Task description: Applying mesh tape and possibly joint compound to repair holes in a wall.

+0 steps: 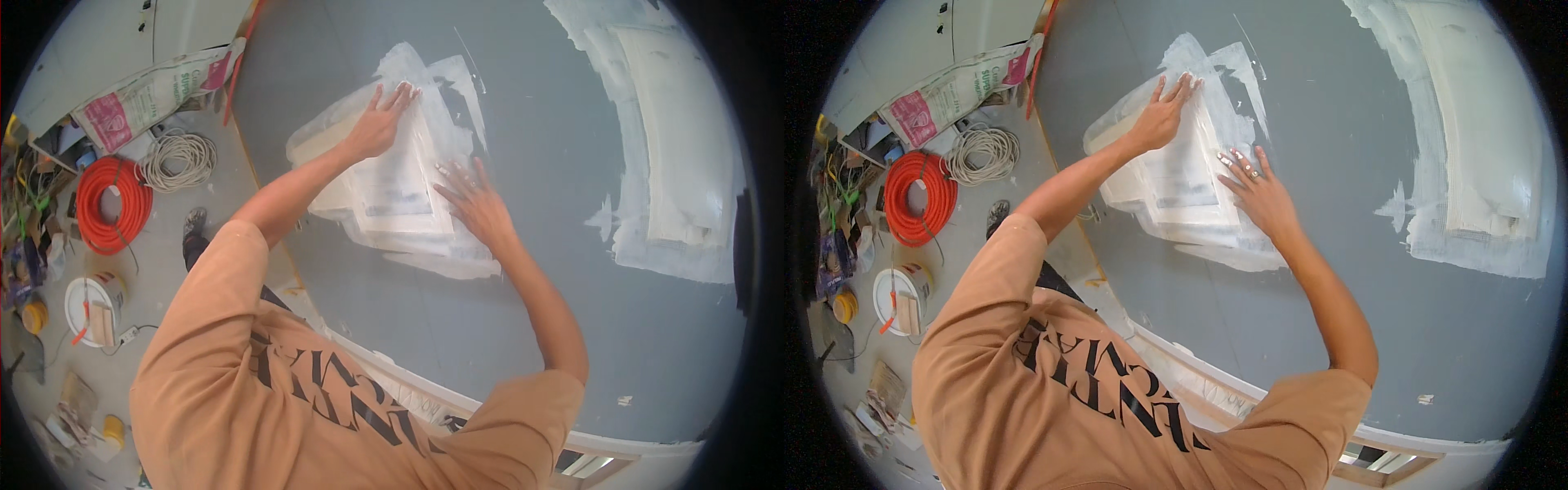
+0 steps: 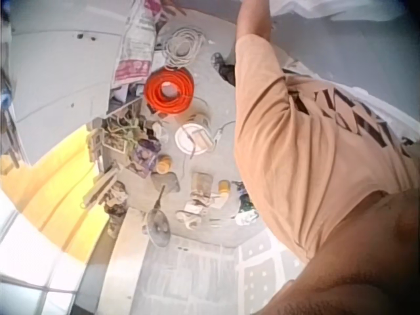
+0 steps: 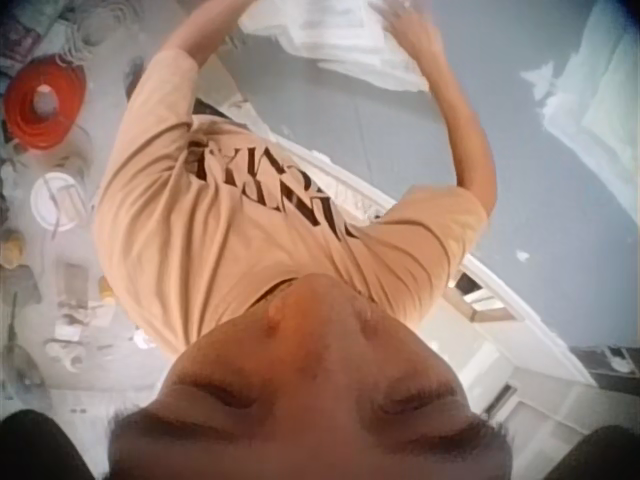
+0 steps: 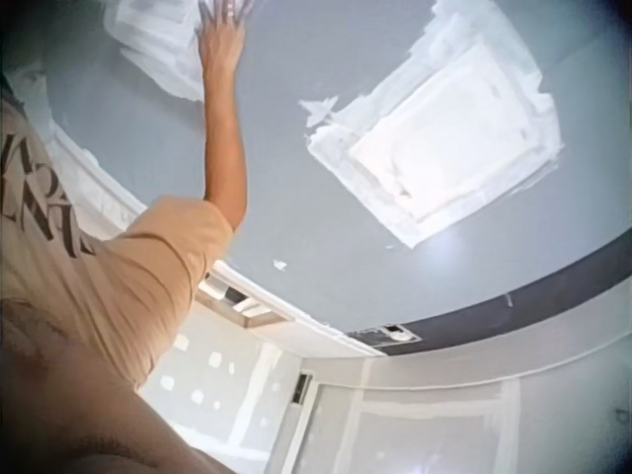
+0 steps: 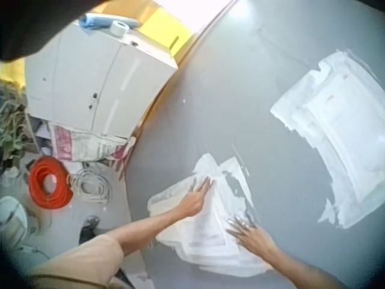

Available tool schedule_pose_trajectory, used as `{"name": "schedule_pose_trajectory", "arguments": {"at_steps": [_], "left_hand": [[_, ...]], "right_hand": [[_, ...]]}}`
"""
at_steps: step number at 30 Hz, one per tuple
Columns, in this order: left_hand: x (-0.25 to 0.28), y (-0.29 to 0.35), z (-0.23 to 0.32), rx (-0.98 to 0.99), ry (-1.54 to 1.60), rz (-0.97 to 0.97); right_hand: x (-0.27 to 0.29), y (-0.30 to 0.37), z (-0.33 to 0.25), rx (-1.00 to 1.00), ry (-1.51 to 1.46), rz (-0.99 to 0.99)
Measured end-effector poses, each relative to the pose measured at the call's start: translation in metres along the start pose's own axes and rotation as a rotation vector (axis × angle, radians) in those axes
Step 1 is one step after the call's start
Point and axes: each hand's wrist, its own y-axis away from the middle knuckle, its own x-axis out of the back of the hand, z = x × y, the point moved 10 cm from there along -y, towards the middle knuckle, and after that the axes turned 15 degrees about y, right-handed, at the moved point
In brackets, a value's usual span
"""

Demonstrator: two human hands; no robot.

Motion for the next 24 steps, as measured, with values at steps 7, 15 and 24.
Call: {"name": "schedule_pose_trajectory", "arguments": {"at_steps": [7,15,24], "left_hand": [[0.002,0.001,-0.001,0.0,-0.022,0.005],[0.007,0.002,0.011,-0.016,0.012,0.033],[0.0,0.0,0.011,0.02,0.004,0.008]], "right_hand": [[-0.01,0.037,-0.041,0.185,0.03,-0.098],[-0.009,0.043,-0.047,0.094,0.047,-0.14],[0.008,0.039,-0.039,0.052,-0.047,-0.051]]}}
